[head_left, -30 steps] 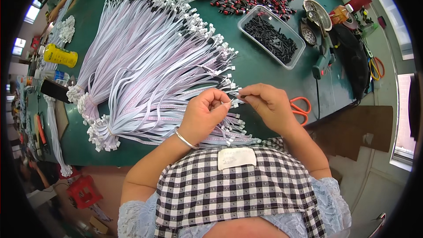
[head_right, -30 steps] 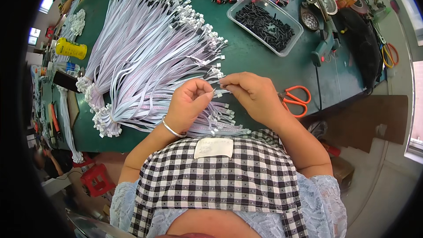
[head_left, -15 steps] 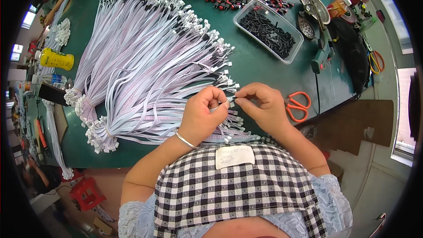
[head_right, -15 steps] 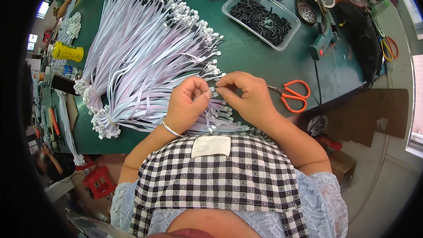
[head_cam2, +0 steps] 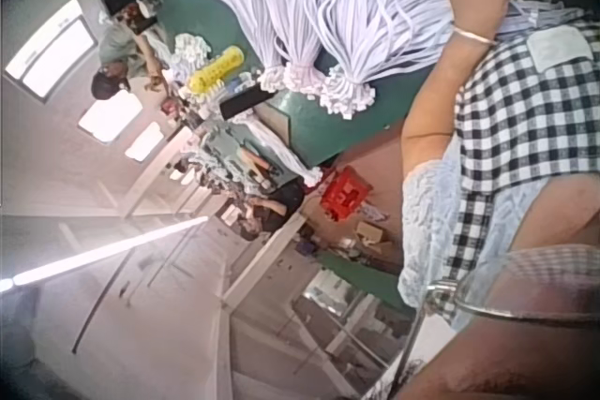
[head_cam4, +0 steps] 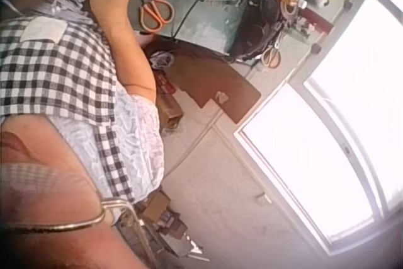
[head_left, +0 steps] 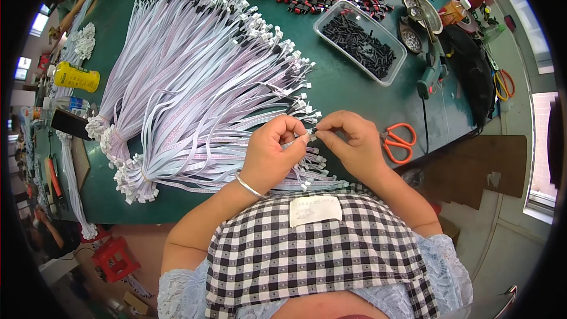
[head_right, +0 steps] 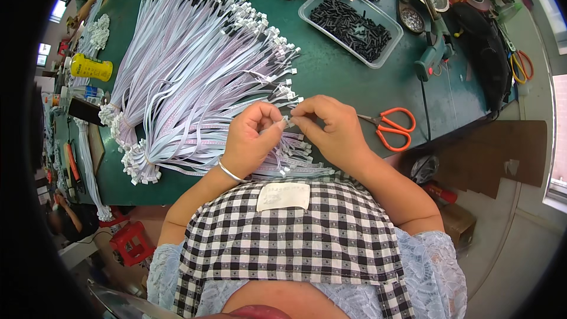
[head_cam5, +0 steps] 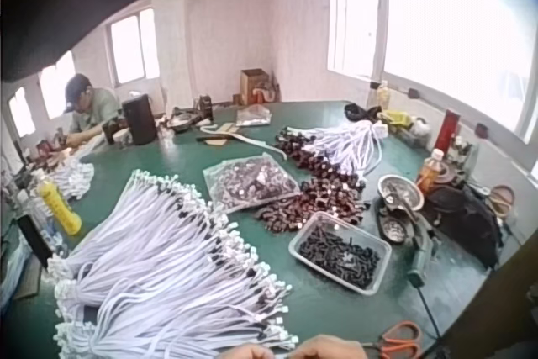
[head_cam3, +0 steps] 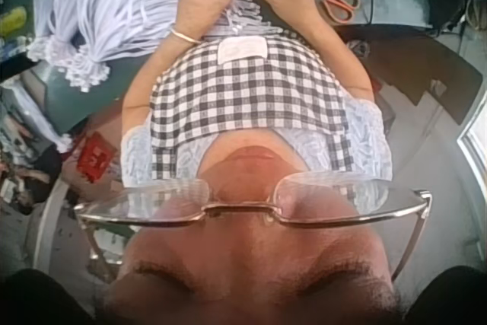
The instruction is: The person repeatedly picks small black plastic connectors from a container and attaches them to the ends of white cables. They handle the cables one at a time, inserting the connector and placing the finished cable back into a large bundle on the table.
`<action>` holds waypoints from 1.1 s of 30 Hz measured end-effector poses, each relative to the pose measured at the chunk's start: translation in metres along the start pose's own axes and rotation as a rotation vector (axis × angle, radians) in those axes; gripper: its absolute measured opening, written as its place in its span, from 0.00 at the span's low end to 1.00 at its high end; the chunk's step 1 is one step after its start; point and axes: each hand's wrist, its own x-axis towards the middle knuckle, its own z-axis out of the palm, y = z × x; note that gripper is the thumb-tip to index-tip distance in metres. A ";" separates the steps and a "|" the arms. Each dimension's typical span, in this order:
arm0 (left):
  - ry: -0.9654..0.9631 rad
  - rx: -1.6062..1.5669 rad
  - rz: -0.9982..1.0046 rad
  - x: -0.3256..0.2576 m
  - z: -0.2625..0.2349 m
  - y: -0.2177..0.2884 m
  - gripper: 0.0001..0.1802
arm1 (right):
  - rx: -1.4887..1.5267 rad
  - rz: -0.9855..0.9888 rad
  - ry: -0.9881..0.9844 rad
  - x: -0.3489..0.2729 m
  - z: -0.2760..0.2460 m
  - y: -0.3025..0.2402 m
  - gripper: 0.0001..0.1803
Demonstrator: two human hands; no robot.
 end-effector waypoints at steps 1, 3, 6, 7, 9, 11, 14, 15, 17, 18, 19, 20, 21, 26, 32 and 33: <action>-0.006 -0.019 0.000 0.000 0.001 -0.001 0.04 | 0.010 -0.012 0.012 0.000 0.001 0.003 0.06; -0.012 -0.031 0.004 0.000 0.001 -0.001 0.04 | 0.021 -0.036 0.023 0.001 0.001 0.004 0.06; -0.021 -0.022 0.013 0.000 -0.001 -0.002 0.05 | 0.003 -0.075 0.010 0.002 0.001 0.004 0.06; -0.030 -0.025 0.019 0.000 -0.001 -0.003 0.05 | -0.019 -0.097 -0.001 0.003 -0.001 0.003 0.06; -0.041 -0.030 0.035 0.000 -0.001 -0.003 0.05 | -0.045 -0.113 -0.023 0.003 -0.003 0.003 0.07; -0.044 -0.034 0.055 -0.001 0.000 -0.003 0.05 | -0.050 -0.101 -0.047 0.002 -0.005 0.003 0.07; -0.023 -0.022 0.117 -0.001 0.002 -0.007 0.06 | -0.079 -0.111 -0.080 0.002 -0.008 0.005 0.07; -0.049 0.033 0.109 -0.001 0.000 -0.005 0.07 | -0.086 -0.124 -0.089 0.002 -0.009 0.005 0.07; -0.097 0.143 0.090 -0.002 -0.006 0.003 0.09 | -0.098 -0.152 -0.109 0.002 -0.010 0.003 0.07; -0.120 0.147 0.093 -0.003 -0.008 0.006 0.10 | -0.100 -0.144 -0.112 0.002 -0.011 0.003 0.07; -0.143 0.151 0.095 -0.004 -0.009 0.008 0.11 | -0.102 -0.136 -0.116 0.001 -0.011 0.003 0.06; -0.165 0.154 0.101 -0.005 -0.012 0.011 0.12 | -0.105 -0.132 -0.120 0.002 -0.012 0.003 0.06; -0.200 0.198 0.124 -0.007 -0.017 0.014 0.15 | -0.104 -0.136 -0.145 0.003 -0.014 0.002 0.06; -0.233 0.181 -0.058 -0.009 -0.020 0.019 0.21 | -0.108 -0.221 -0.237 0.007 -0.016 0.000 0.06; -0.193 0.209 0.053 -0.008 -0.013 0.021 0.22 | -0.167 -0.268 -0.355 0.011 -0.013 -0.003 0.08; -0.182 0.234 0.085 -0.008 -0.013 0.020 0.22 | -0.156 -0.235 -0.349 0.012 -0.013 -0.005 0.08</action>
